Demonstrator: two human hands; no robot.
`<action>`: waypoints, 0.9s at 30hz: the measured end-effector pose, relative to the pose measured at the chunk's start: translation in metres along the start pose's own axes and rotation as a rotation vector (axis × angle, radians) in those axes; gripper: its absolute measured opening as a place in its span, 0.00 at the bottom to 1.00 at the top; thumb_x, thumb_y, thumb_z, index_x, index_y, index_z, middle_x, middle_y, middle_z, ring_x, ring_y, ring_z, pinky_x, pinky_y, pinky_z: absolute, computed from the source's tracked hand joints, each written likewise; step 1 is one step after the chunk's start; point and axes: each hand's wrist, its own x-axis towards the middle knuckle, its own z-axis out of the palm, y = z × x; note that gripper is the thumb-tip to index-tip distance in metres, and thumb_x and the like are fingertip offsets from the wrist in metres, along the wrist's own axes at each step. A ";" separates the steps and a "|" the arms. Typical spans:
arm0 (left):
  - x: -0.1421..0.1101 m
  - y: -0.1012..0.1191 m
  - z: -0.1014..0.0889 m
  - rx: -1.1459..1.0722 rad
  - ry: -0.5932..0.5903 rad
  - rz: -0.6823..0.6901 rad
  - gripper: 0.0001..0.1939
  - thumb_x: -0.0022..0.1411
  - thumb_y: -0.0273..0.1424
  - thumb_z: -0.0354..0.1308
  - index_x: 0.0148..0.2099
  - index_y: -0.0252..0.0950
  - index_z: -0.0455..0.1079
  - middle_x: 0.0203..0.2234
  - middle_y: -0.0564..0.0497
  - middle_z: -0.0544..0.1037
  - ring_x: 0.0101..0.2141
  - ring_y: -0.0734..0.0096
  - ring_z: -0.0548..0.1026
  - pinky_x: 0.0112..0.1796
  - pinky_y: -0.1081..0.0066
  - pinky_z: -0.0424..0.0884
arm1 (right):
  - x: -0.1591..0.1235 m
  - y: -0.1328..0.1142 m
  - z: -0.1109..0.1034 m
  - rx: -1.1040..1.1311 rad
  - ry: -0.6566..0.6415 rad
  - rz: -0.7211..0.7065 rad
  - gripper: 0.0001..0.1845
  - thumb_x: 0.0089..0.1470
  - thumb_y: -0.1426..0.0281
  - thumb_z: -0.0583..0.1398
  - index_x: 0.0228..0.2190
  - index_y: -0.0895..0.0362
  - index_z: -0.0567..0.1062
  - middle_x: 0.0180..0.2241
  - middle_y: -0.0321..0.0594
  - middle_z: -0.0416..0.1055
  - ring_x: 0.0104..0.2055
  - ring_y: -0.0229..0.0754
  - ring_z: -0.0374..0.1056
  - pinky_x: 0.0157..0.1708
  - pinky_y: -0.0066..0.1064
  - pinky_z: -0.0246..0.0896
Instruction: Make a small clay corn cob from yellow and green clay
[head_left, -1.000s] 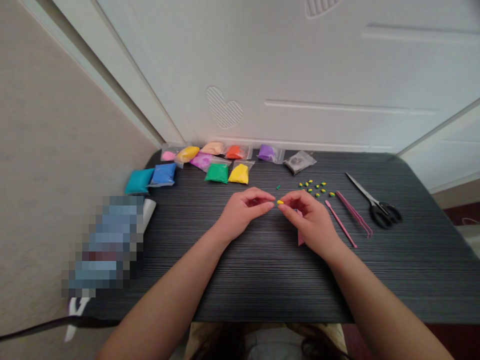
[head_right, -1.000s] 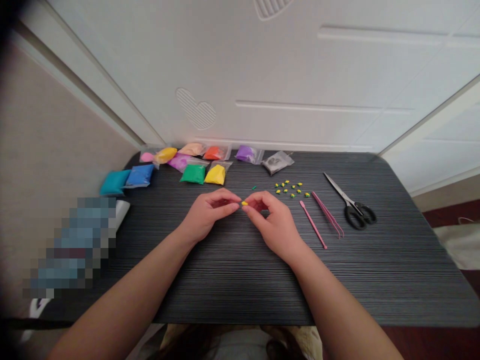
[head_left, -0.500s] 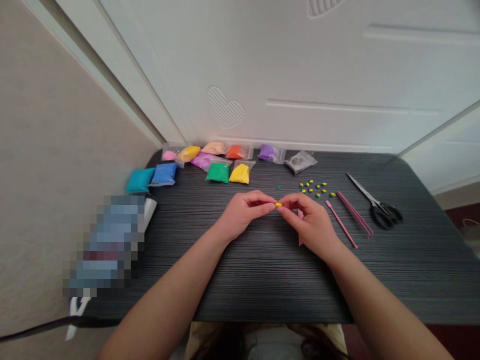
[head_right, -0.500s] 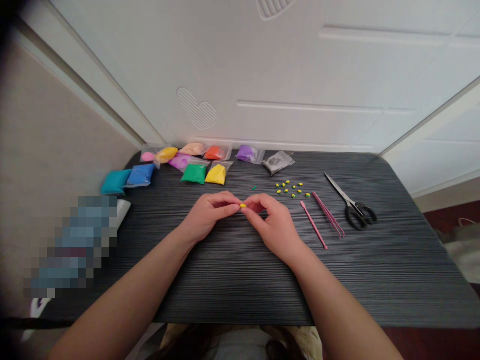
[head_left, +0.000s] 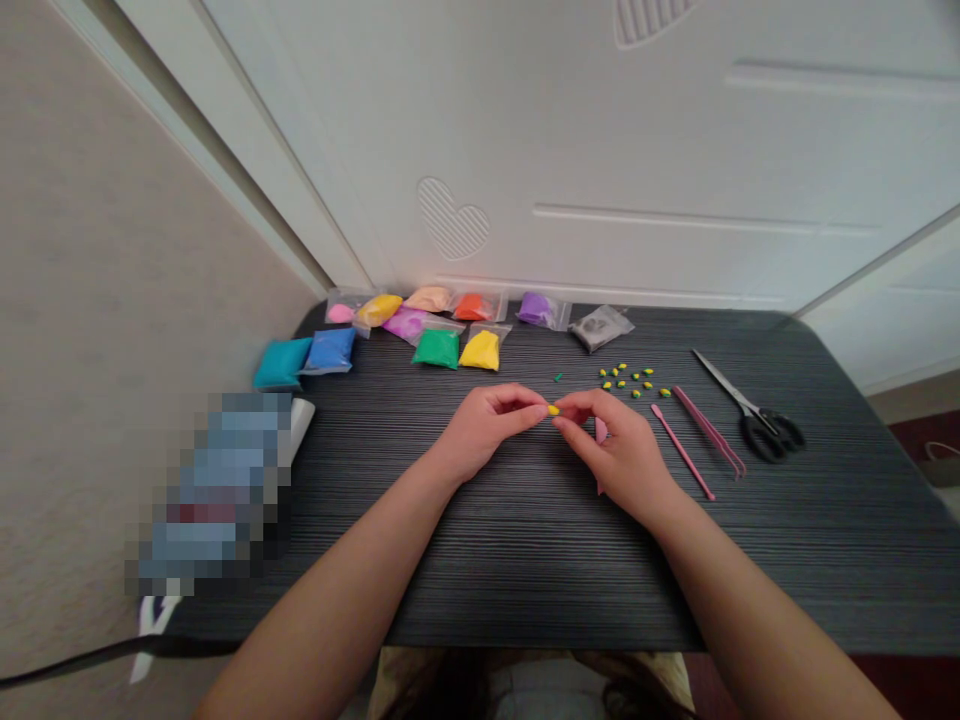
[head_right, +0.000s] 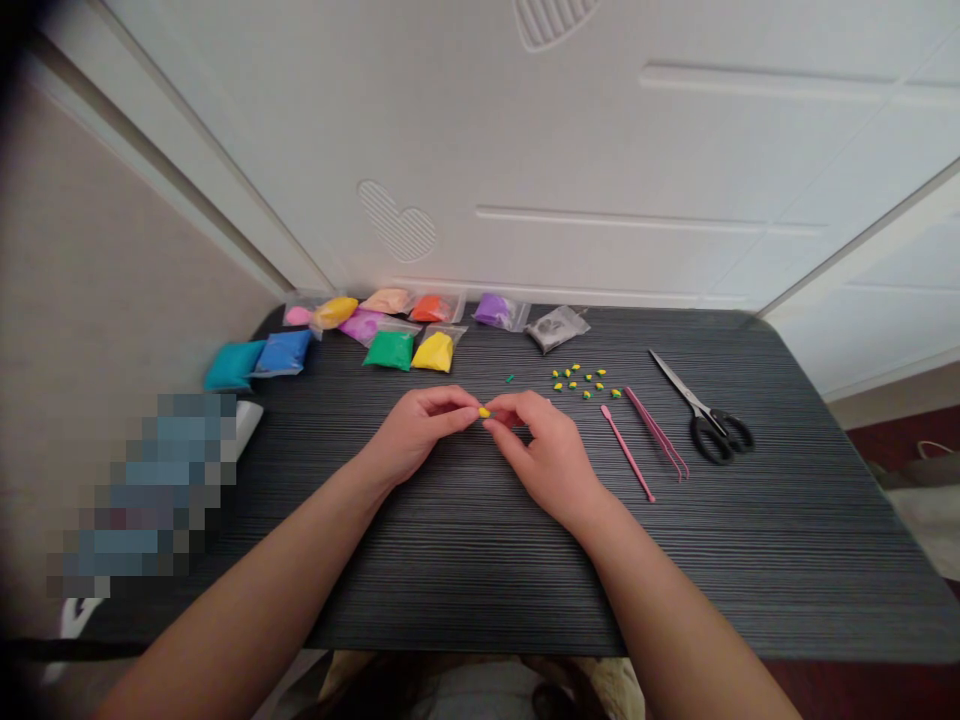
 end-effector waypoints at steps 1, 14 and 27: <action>0.000 0.000 0.000 0.004 -0.006 -0.003 0.09 0.50 0.35 0.58 0.31 0.35 0.72 0.26 0.52 0.74 0.30 0.72 0.69 0.36 0.71 0.64 | 0.000 0.000 0.000 -0.010 -0.003 -0.002 0.06 0.51 0.69 0.56 0.34 0.54 0.70 0.30 0.36 0.70 0.33 0.38 0.65 0.35 0.31 0.60; -0.001 -0.001 0.001 -0.009 -0.023 -0.008 0.10 0.49 0.34 0.59 0.34 0.36 0.72 0.31 0.51 0.75 0.33 0.70 0.71 0.39 0.70 0.64 | 0.000 0.000 0.000 -0.031 -0.017 -0.004 0.07 0.51 0.69 0.55 0.35 0.54 0.70 0.31 0.36 0.70 0.34 0.38 0.65 0.35 0.31 0.60; 0.001 0.001 0.000 0.045 0.012 0.012 0.09 0.52 0.36 0.56 0.30 0.35 0.70 0.23 0.55 0.70 0.26 0.76 0.65 0.31 0.74 0.60 | -0.001 -0.001 0.000 -0.037 -0.001 0.010 0.10 0.52 0.69 0.55 0.38 0.54 0.69 0.31 0.36 0.69 0.34 0.37 0.65 0.36 0.30 0.60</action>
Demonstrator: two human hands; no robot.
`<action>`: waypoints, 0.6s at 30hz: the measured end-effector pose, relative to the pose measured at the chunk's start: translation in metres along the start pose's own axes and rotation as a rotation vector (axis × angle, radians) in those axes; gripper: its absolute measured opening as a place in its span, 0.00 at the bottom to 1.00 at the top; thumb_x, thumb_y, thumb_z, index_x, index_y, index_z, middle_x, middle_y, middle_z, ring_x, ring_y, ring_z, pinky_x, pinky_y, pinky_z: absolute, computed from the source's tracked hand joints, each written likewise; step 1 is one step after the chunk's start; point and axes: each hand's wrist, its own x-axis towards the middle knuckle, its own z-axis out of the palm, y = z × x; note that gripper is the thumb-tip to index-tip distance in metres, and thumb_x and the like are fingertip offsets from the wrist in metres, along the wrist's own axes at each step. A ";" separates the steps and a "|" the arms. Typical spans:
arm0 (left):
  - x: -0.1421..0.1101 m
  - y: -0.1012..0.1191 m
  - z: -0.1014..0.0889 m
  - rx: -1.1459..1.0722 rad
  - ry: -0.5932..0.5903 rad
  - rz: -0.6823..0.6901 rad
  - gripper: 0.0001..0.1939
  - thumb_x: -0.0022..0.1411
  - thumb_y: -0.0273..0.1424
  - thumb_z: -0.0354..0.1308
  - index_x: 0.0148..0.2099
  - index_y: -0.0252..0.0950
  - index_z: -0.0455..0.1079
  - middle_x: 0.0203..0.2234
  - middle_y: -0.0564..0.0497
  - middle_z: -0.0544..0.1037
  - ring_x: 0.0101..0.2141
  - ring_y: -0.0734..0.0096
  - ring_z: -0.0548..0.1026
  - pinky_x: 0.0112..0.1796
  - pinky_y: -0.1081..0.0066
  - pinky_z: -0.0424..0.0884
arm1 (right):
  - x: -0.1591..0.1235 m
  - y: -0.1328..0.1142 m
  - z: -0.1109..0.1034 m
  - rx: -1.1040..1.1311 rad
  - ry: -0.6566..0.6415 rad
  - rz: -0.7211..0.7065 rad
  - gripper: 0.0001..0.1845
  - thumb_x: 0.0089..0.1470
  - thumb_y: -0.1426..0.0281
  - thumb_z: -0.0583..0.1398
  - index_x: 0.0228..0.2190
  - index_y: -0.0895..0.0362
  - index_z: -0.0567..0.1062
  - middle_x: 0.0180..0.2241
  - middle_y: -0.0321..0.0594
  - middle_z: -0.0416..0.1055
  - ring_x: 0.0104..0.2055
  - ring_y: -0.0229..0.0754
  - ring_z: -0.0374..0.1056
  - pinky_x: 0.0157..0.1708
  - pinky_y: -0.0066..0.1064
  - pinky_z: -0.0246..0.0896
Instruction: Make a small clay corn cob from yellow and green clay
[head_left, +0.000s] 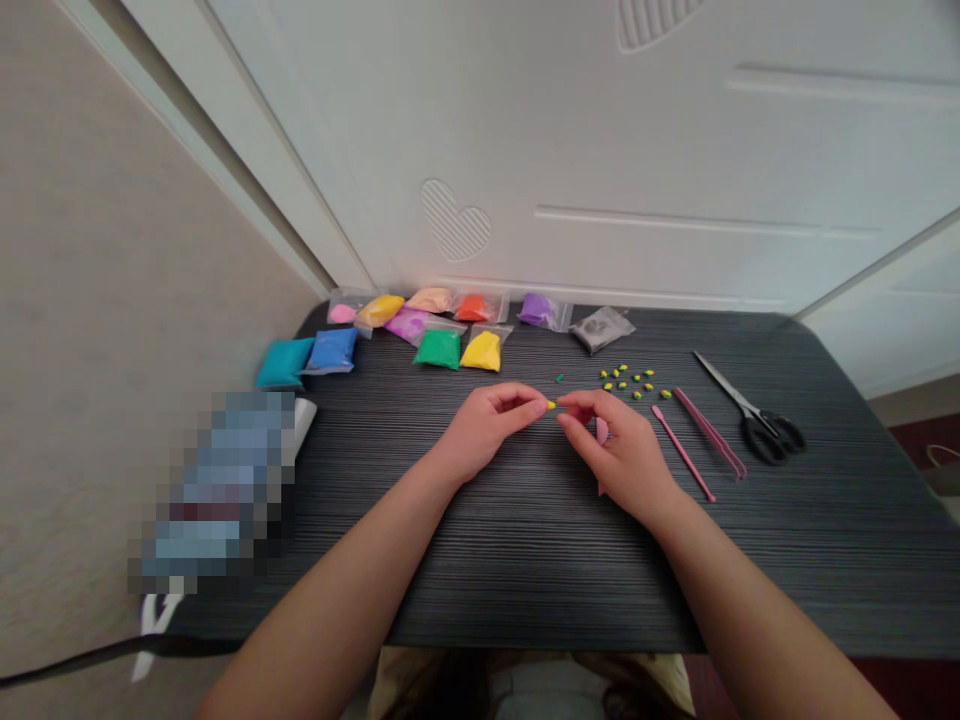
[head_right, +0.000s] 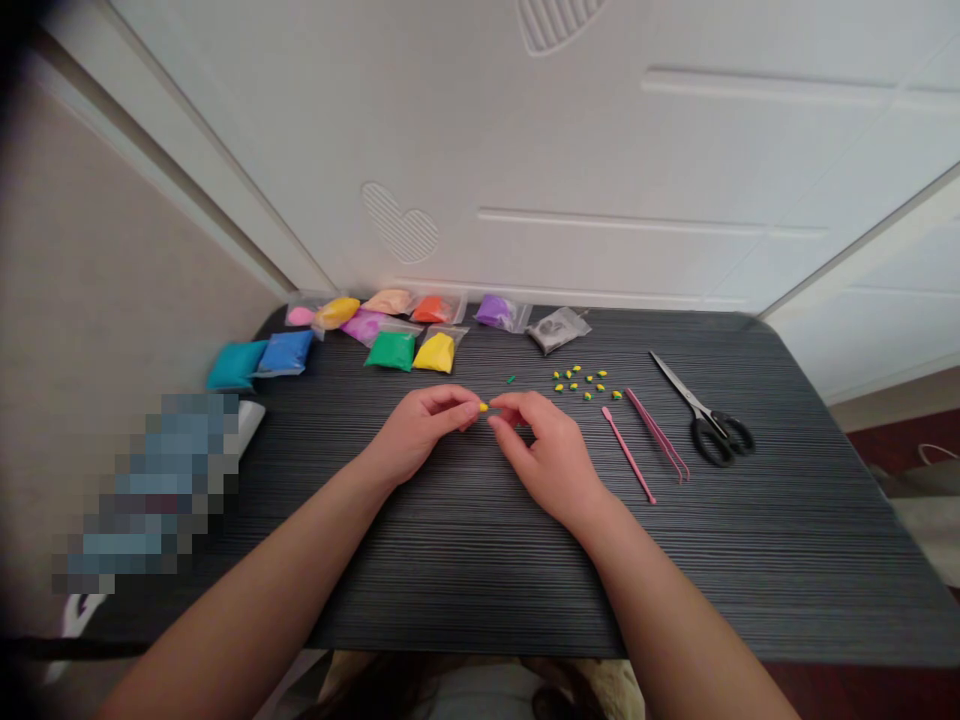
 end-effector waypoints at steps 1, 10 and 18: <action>0.000 -0.001 0.000 -0.017 -0.001 -0.006 0.09 0.51 0.35 0.57 0.32 0.36 0.71 0.24 0.54 0.71 0.27 0.76 0.65 0.32 0.74 0.61 | 0.000 0.000 0.000 -0.001 0.000 -0.001 0.09 0.52 0.69 0.55 0.38 0.54 0.69 0.31 0.36 0.69 0.34 0.38 0.65 0.36 0.30 0.60; 0.002 -0.001 -0.002 -0.068 0.007 -0.022 0.10 0.52 0.37 0.55 0.30 0.34 0.69 0.22 0.55 0.68 0.25 0.76 0.63 0.30 0.74 0.60 | 0.000 -0.001 -0.001 0.005 0.001 0.022 0.10 0.53 0.69 0.54 0.38 0.54 0.69 0.32 0.37 0.69 0.35 0.38 0.66 0.36 0.31 0.60; 0.003 -0.004 -0.004 -0.166 -0.005 -0.044 0.11 0.51 0.34 0.58 0.36 0.33 0.69 0.23 0.55 0.67 0.25 0.78 0.62 0.29 0.75 0.58 | 0.001 0.000 0.000 0.042 0.012 0.029 0.10 0.53 0.69 0.53 0.39 0.54 0.68 0.33 0.38 0.69 0.36 0.38 0.65 0.38 0.30 0.60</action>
